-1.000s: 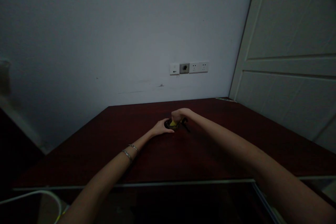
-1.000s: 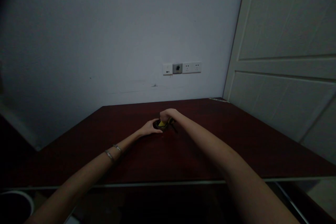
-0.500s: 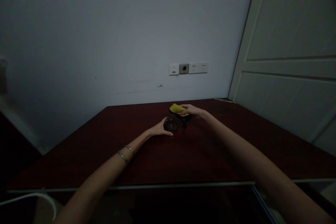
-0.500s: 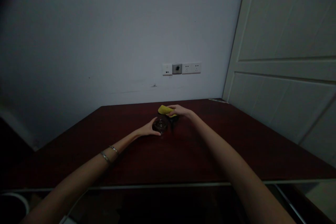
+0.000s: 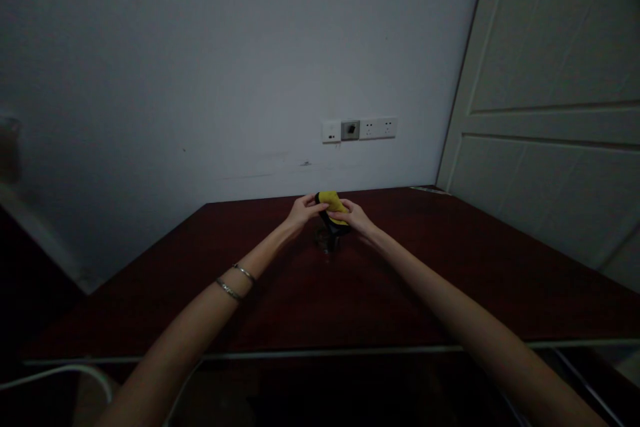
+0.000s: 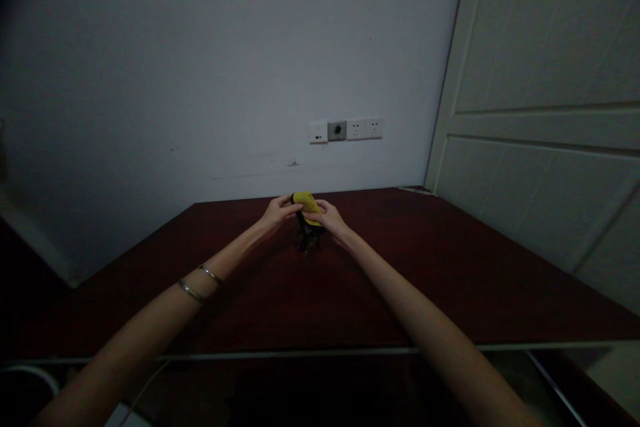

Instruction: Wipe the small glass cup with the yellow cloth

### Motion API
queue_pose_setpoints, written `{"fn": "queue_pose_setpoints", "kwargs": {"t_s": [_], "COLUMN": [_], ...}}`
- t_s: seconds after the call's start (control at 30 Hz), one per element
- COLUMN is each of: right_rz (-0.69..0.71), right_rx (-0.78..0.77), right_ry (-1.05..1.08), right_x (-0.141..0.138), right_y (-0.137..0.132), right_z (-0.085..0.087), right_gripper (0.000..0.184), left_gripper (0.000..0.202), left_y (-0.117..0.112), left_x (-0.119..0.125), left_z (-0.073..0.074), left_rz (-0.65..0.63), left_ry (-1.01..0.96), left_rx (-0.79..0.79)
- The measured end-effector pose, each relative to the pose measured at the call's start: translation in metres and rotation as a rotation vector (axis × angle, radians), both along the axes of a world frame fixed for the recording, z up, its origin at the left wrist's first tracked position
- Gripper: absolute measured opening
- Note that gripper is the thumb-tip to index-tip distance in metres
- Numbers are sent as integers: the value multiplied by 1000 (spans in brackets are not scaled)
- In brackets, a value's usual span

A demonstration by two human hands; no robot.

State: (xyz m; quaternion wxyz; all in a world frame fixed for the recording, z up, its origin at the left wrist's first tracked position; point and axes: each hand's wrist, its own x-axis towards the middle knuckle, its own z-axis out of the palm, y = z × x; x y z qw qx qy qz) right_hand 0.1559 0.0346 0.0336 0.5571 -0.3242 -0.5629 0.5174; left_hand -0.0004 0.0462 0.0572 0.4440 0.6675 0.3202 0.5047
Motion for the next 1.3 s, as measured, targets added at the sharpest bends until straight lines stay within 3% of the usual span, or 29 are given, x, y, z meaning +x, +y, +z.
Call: {"fn": "queue_pose_setpoints", "kwargs": {"t_s": [0.13, 0.2, 0.3, 0.43, 0.57, 0.73, 0.83, 1.1, 1.3], "right_rz": [31, -2, -59, -15, 49, -53, -65, -74, -98], "right_rx": [36, 23, 82, 127, 192, 346, 347, 407, 451], "right_ry": [-38, -131, -297, -384, -442, -558, -584, -595, -653], "right_x": [11, 18, 22, 11, 0, -2, -1, 0, -1], "right_y": [3, 6, 10, 13, 12, 10, 9, 2, 3], "right_z": [-5, -12, -30, -57, -76, -88, -89, -84, -84], "right_gripper": [54, 64, 81, 96, 104, 97, 96, 88, 76], "left_gripper": [36, 31, 31, 35, 27, 31, 17, 11, 16], "left_y": [2, 3, 2, -3, -4, -2, 2, 13, 17], "left_x": [-12, -21, -29, -24, -14, -10, -11, -17, -25], "left_z": [17, 27, 37, 35, 24, 5, -3, 3, -4], "left_rz": [86, 73, -50, -86, -175, -164, -181, -365, -392], "left_ry": [114, 350, 811, 1197, 1385, 1464, 1493, 1497, 1362], "left_rx": [229, 386, 634, 866, 1003, 1128, 1164, 1165, 1173]}}
